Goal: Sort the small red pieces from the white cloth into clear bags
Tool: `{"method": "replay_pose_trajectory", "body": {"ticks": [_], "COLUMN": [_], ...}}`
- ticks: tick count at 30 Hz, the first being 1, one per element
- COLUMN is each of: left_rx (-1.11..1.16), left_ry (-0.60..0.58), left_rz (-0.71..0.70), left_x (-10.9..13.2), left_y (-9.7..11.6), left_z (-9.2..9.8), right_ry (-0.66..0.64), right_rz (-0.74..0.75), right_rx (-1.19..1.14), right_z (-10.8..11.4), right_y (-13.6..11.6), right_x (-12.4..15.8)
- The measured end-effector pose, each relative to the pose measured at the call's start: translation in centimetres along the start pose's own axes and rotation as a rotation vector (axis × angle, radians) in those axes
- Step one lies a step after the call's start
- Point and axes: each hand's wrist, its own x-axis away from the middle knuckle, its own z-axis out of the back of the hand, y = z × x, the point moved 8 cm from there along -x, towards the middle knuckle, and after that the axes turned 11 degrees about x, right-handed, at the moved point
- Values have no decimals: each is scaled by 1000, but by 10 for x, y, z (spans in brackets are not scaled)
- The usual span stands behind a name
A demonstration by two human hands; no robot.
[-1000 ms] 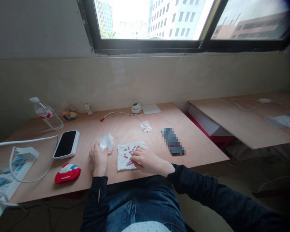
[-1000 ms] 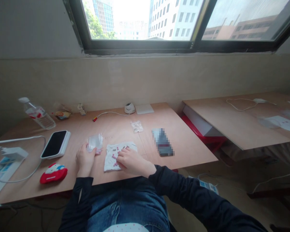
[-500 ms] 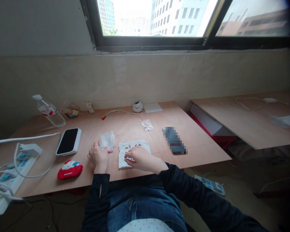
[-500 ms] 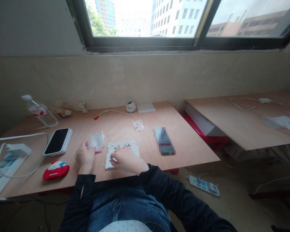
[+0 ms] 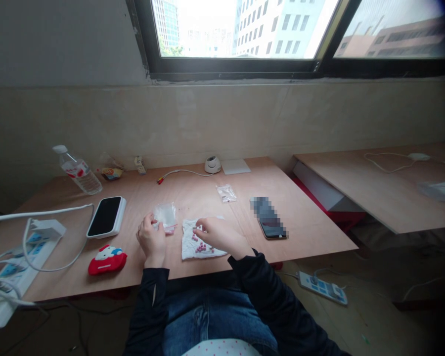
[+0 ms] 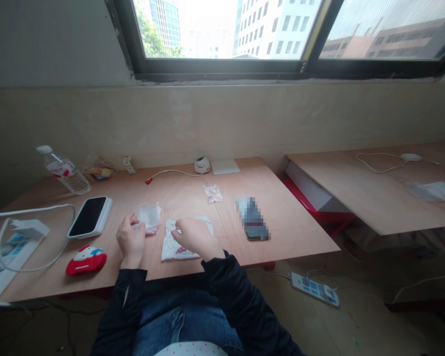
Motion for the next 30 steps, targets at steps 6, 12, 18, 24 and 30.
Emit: {"method": "replay_pose_trajectory", "body": {"ticks": [6, 12, 18, 24, 30], "left_rx": [336, 752, 860, 730, 550], "left_ry": [58, -307, -470, -658, -712], "left_rz": [107, 300, 237, 106, 88], "left_x": [-8, 8, 19, 22, 28], "left_y": [20, 64, 89, 99, 93], "left_z": [24, 0, -9, -10, -14], "right_ry": [-21, 207, 303, 398, 494], "right_rz": [-72, 5, 12, -114, -53], "right_rx": [-148, -549, -778, -633, -319], "right_z": [-4, 6, 3, 4, 21], "right_y": [17, 10, 13, 28, 11], "right_x": [-7, -12, -13, -5, 8]}}
